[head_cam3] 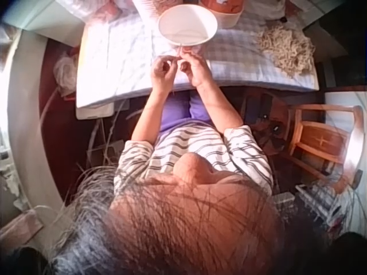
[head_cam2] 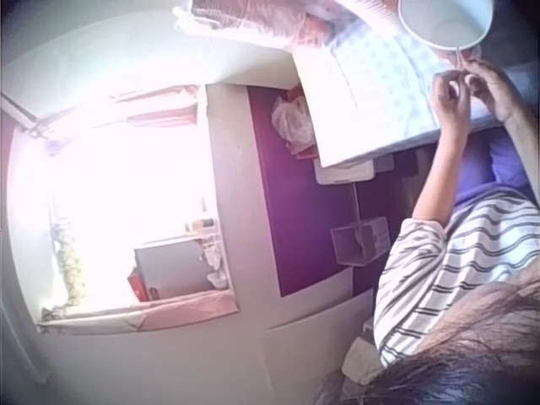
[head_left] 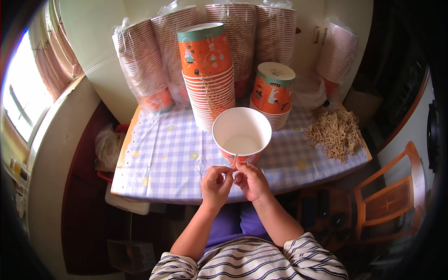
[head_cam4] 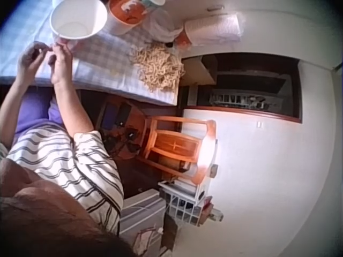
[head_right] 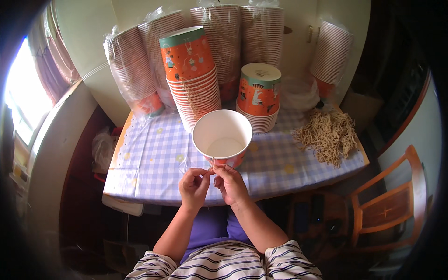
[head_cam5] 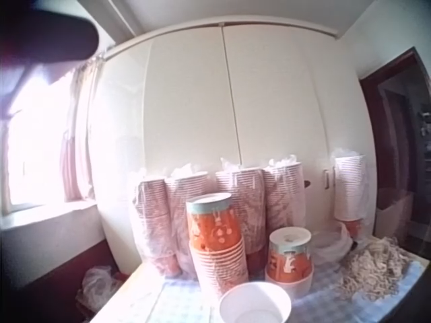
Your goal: Attaching elastic bands to paper buckets for packaging.
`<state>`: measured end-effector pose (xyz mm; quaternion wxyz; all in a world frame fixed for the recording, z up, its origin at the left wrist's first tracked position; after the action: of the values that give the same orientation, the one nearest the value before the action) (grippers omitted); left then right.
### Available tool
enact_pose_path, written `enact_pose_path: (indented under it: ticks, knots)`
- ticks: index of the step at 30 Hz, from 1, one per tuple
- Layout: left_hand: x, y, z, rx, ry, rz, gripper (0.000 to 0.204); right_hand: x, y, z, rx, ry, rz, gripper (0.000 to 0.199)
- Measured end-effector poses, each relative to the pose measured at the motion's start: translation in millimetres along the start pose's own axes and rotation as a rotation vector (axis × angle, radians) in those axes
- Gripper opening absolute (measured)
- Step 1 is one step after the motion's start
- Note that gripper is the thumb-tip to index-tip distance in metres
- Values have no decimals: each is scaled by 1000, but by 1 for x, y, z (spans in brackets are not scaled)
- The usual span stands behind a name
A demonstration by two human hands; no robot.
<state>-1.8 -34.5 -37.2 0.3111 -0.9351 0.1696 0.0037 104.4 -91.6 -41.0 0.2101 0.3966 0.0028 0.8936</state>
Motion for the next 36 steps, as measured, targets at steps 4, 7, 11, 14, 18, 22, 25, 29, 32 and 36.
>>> enact_pose_path:
  ticks: [4,7,11,14,18,22,25,29,32,36]
  knots:
    - [-1,2,7,-186,157,19,9,0,-2,2,-10,32,-6,11]
    - [-1,1,7,-205,187,27,9,-1,-3,0,-8,47,3,12]
    - [0,-1,-1,-150,133,23,8,1,-2,0,-4,32,-5,12]
    - [-1,-2,0,-112,84,19,7,0,-3,-2,5,27,4,12]
    - [-1,-4,-1,-178,88,16,5,0,-4,-2,-5,53,11,13]
    - [-1,-5,2,-241,108,20,5,0,-4,-1,-32,102,17,14]
    - [-1,-4,8,-253,129,24,5,2,-3,0,-65,98,0,16]
    - [0,-2,6,-253,161,30,5,10,-3,3,-70,120,-37,17]
    - [-1,-2,4,-260,179,54,4,2,-5,-3,-135,153,-62,16]
    - [-5,-5,3,-287,163,55,3,-7,-6,-3,-169,146,-38,10]
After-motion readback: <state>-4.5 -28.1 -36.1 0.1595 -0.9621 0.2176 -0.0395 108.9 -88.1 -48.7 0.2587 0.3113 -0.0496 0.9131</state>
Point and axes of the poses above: each hand's wrist, its own y-axis away from the middle knuckle, its own x-axis out of the palm, z = x × y, the point moved 1 cm from there along -y, towards the middle knuckle, and after that the axes turned 2 degrees about y, right-handed, at the moved point
